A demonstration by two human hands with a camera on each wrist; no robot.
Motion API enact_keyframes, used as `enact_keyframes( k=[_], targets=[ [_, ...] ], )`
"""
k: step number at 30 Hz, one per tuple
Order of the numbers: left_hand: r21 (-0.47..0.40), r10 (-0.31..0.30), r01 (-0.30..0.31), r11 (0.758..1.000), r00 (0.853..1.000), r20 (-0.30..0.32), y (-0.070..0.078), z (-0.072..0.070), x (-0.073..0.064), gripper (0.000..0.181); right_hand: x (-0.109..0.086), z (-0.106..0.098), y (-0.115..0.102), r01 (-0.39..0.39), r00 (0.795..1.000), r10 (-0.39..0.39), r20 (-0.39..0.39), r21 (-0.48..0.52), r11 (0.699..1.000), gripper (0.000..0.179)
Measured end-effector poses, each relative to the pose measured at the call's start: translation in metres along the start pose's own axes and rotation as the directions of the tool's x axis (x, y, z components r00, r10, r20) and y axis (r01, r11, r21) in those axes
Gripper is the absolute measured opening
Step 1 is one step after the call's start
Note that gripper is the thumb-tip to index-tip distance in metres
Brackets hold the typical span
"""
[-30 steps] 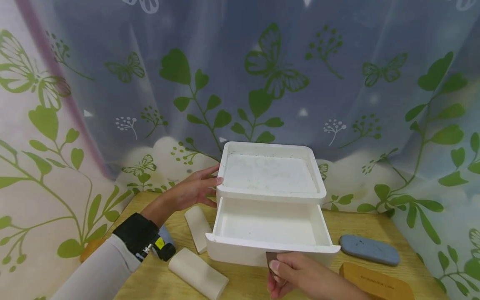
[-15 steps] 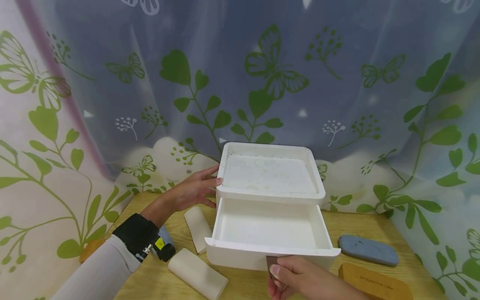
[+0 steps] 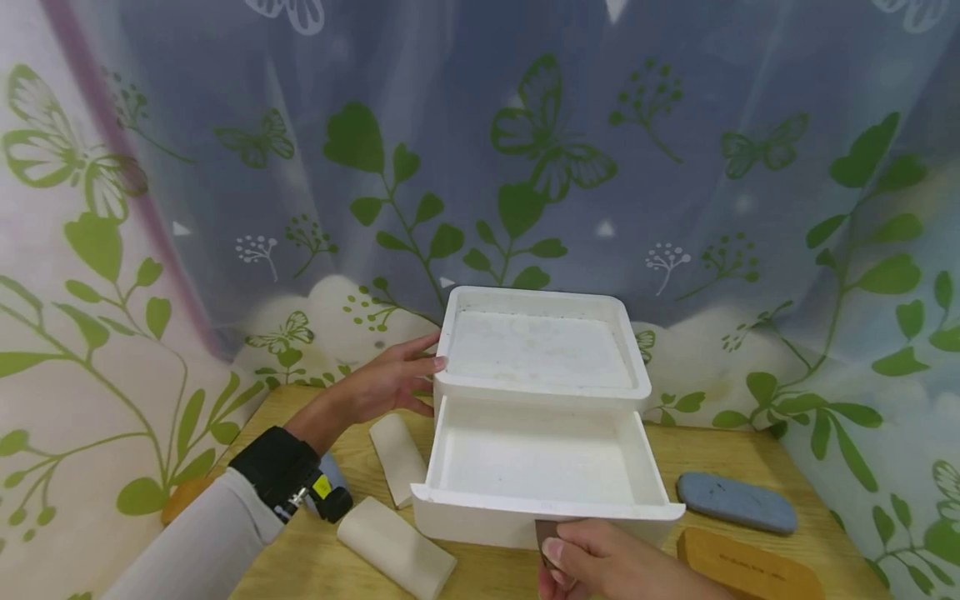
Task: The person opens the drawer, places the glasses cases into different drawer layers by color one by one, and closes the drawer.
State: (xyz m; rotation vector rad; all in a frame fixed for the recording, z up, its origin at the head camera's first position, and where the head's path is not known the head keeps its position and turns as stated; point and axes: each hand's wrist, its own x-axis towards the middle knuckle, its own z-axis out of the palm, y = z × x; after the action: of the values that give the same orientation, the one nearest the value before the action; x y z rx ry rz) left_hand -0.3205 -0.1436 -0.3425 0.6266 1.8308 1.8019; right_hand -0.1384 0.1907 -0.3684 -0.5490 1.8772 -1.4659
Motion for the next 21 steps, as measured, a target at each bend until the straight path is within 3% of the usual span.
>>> enact_keyframes(
  k=[9,14,16,21],
  targets=[
    [0.002,-0.013,0.013,1.000,1.000,-0.004,0.0007,0.0009,-0.0001,0.070,0.0015,0.0056,0.0022,-0.021,0.999,0.023,-0.037,0.039,0.999,0.048],
    [0.000,-0.003,0.003,1.000,1.000,0.000,0.0004,0.0003,0.0003,0.069,0.0006,0.0075,0.0009,-0.075,0.993,0.077,-0.085,0.027,0.997,0.049],
    [0.002,0.000,0.000,1.000,1.000,0.002,0.0001,0.0003,0.0001,0.069,-0.0011,0.0061,0.0002,-0.086,0.991,0.085,-0.099,-0.012,0.996,0.047],
    [0.006,0.001,-0.001,1.000,1.000,0.003,-0.0011,0.0003,-0.0002,0.070,-0.0069,-0.0018,-0.0035,-0.058,0.993,0.035,-0.109,-0.219,0.974,0.046]
  ],
)
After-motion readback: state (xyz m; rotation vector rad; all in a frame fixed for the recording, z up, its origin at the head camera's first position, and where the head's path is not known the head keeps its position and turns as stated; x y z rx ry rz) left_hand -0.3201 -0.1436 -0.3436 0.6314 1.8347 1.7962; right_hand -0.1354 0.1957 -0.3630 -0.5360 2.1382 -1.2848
